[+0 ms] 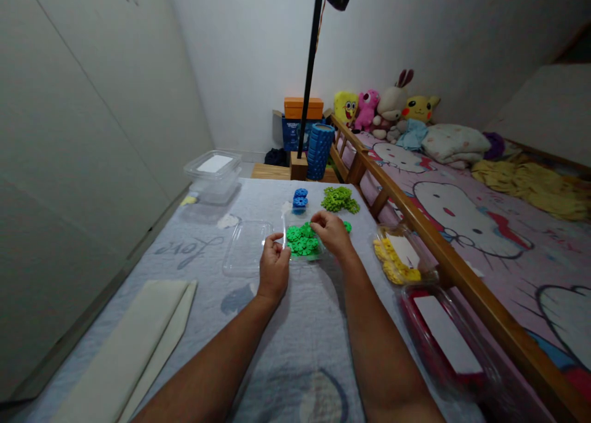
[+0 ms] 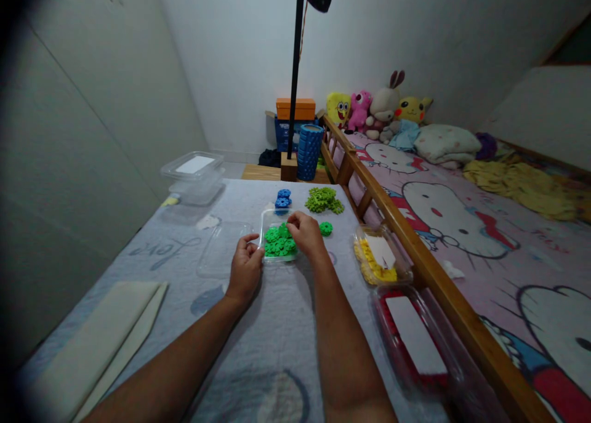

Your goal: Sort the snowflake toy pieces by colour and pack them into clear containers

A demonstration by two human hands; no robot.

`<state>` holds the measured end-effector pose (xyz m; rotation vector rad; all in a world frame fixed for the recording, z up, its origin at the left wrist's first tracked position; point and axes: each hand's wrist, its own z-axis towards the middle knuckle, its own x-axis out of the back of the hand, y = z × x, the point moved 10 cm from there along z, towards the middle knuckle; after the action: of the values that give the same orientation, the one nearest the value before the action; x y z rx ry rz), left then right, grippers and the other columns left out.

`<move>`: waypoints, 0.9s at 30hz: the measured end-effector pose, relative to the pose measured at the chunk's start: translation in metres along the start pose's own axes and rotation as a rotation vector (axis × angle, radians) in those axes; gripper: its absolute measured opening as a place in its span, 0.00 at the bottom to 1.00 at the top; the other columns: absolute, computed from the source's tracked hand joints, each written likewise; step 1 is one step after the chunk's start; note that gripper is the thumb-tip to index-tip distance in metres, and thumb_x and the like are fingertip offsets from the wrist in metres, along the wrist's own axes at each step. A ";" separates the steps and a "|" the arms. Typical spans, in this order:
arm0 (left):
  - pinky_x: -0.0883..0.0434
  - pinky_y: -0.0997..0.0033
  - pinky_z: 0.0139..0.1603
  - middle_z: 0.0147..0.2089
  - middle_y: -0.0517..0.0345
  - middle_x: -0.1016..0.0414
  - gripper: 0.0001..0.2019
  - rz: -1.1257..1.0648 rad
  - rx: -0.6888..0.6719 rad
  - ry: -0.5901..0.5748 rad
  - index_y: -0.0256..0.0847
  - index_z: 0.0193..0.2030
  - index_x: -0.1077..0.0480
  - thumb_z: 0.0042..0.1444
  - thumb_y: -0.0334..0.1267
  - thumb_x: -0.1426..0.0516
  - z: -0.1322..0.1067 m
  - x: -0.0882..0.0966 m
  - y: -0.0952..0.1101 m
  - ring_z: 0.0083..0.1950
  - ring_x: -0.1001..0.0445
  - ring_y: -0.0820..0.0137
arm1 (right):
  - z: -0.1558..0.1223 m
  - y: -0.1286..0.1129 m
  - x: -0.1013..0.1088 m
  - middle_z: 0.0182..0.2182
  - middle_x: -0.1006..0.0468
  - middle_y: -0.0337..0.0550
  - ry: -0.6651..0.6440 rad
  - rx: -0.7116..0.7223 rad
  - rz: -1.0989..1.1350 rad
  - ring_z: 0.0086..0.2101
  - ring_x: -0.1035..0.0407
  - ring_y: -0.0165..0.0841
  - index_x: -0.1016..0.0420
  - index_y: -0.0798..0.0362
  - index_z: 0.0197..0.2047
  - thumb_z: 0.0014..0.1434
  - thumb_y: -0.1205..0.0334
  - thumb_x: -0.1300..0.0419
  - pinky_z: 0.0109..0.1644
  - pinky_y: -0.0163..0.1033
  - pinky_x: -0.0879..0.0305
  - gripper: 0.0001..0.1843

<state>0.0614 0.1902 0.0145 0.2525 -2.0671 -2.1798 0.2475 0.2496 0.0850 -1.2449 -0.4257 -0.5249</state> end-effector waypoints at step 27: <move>0.40 0.75 0.31 0.27 0.69 0.40 0.16 -0.001 -0.024 -0.018 0.41 0.52 0.36 0.57 0.39 0.44 0.000 0.000 0.001 0.26 0.39 0.73 | -0.023 0.097 0.069 0.50 0.25 0.60 0.285 -0.469 -0.681 0.53 0.34 0.48 0.21 0.57 0.56 0.60 0.54 0.38 0.56 0.44 0.40 0.24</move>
<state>0.0618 0.1903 0.0154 0.2329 -2.0485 -2.2142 0.3605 0.2396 0.0433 -1.4302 -0.4971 -1.4279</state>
